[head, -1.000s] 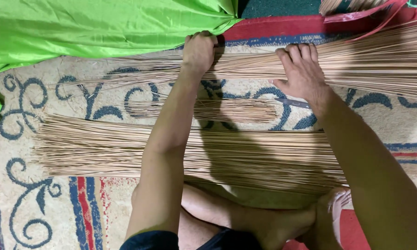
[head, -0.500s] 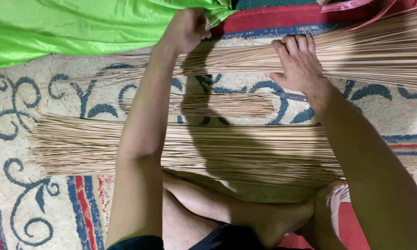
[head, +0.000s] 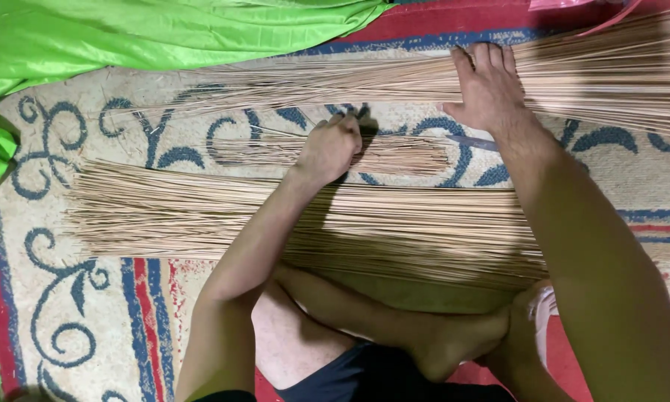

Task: Trimming and aligning a bundle of thin wooden sticks using scissors

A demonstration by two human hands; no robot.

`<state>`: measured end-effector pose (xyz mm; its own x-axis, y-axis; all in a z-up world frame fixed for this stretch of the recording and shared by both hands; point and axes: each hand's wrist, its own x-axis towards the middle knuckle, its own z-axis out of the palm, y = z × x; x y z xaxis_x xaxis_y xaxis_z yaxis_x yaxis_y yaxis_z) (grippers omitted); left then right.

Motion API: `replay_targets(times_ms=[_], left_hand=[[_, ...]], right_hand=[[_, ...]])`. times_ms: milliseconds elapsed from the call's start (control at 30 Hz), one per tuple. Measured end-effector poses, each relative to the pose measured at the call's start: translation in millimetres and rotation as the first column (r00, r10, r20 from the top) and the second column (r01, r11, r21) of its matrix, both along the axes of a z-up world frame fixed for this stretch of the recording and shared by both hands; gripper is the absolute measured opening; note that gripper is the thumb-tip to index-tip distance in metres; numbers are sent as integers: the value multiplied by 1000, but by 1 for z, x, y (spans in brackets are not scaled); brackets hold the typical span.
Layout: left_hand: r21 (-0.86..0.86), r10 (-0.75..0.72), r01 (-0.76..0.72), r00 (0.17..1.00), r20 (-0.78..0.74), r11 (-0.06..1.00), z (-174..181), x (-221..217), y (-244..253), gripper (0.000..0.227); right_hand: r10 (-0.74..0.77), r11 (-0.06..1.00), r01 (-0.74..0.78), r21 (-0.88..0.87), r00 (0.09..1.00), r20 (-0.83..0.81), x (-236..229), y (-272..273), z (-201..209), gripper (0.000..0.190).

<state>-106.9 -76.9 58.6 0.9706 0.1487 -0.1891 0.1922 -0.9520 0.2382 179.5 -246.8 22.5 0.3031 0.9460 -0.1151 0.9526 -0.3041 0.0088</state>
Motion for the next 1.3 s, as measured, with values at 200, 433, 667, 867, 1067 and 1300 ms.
replay_targets(times_ms=[200, 433, 667, 867, 1067, 1300], left_hand=[[-19, 164, -165, 948, 272, 986, -2, -20, 34, 45], [187, 21, 12, 985, -174, 982, -10, -19, 75, 46], [341, -18, -35, 989, 149, 939, -73, -37, 85, 9], [397, -43, -63, 967, 251, 916, -46, -43, 68, 7], [286, -58, -9, 973, 224, 958, -28, -66, 25, 7], [189, 17, -96, 924, 381, 977, -36, -60, 14, 9]], right_hand=[[-50, 996, 38, -78, 985, -165, -5, 12, 18, 126], [232, 922, -188, 337, 968, -94, -34, 18, 27, 76], [427, 762, -289, 579, 897, -115, -98, 29, -28, 24], [263, 837, -106, 537, 939, -224, -138, 43, -32, 21], [154, 892, -23, 452, 955, -256, -144, 49, -49, 12], [311, 856, -137, 499, 907, -284, -147, 41, -24, 10]])
